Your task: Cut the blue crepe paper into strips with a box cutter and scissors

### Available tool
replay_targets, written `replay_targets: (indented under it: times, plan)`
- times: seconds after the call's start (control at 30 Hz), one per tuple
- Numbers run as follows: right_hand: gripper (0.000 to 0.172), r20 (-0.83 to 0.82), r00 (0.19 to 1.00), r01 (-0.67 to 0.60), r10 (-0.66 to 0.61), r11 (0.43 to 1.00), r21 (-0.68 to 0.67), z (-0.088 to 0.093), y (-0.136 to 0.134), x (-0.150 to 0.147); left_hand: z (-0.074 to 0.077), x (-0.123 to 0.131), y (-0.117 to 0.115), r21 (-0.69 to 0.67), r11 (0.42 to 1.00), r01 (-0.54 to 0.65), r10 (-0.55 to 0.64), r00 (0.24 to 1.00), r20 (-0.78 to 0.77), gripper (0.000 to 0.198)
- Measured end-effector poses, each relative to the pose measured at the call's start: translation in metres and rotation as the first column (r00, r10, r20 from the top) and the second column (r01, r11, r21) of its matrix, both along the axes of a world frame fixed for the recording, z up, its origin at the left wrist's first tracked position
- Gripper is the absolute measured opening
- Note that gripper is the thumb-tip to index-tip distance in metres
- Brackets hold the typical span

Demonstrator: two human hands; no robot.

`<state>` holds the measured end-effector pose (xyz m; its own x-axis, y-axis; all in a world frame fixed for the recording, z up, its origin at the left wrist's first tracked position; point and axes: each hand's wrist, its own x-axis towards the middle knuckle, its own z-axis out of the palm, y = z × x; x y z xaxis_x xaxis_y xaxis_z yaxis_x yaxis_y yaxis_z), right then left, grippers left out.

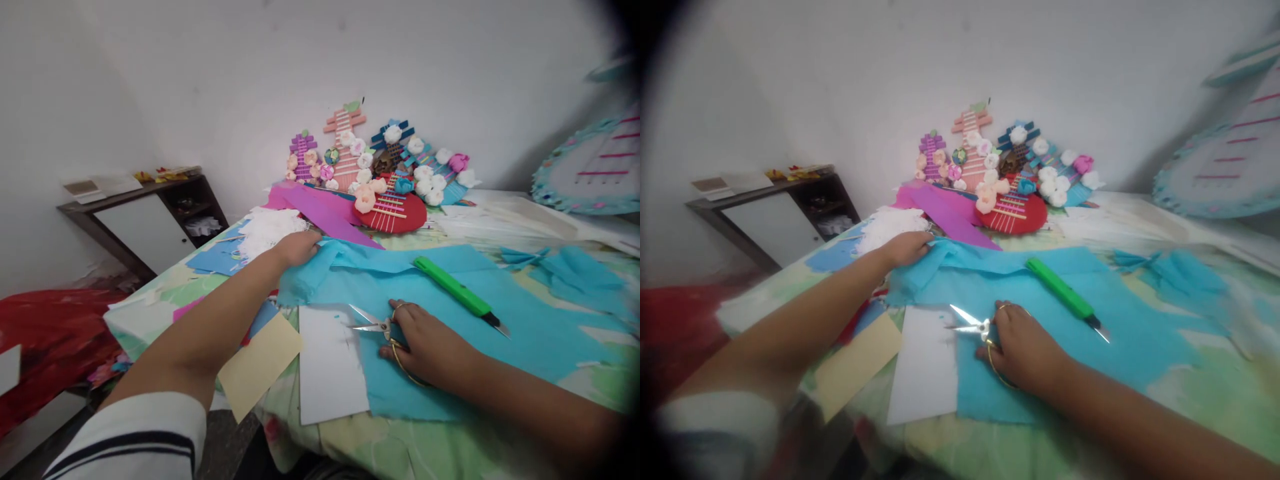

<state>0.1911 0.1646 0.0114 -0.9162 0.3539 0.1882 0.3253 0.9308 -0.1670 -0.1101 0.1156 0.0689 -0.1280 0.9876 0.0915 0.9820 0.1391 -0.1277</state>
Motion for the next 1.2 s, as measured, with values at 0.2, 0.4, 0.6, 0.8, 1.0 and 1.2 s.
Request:
replay_targets:
  times: [0.2, 0.4, 0.6, 0.8, 1.0, 1.2]
  plan:
    - [0.044, 0.051, 0.999, 0.015, -0.016, 1.0, 0.015, 0.011, -0.01, -0.011, -0.02, -0.004, -0.002, -0.038, 0.999, 0.027, -0.029, 0.998, -0.061, 0.031]
    - [0.048, 0.054, 0.996, -0.064, 0.065, 0.998, -0.023, 0.011, -0.004, 0.0, -0.009, 0.036, -0.026, 0.03, 0.999, 0.041, -0.038, 0.995, -0.088, 0.02]
    - [0.052, 0.088, 0.992, -0.081, 0.09, 0.992, -0.094, 0.007, 0.001, 0.013, -0.011, 0.065, -0.052, -0.017, 0.997, 0.07, -0.07, 0.996, -0.05, 0.019]
    - [0.044, 0.137, 0.985, -0.09, 0.102, 0.991, -0.097, 0.011, 0.008, 0.012, -0.004, 0.071, -0.075, 0.115, 0.99, -0.086, 0.089, 0.996, -0.02, 0.016]
    - [0.042, 0.135, 0.985, -0.093, 0.107, 0.99, -0.106, 0.012, 0.007, 0.014, 0.033, 0.077, -0.11, 0.603, 0.72, -0.344, 0.205, 0.935, 0.288, 0.018]
    - [0.045, 0.135, 0.98, -0.131, 0.144, 0.986, -0.102, 0.012, 0.007, 0.019, 0.043, 0.091, -0.142, 0.663, 0.474, -0.579, -0.192, 0.667, 0.72, 0.009]
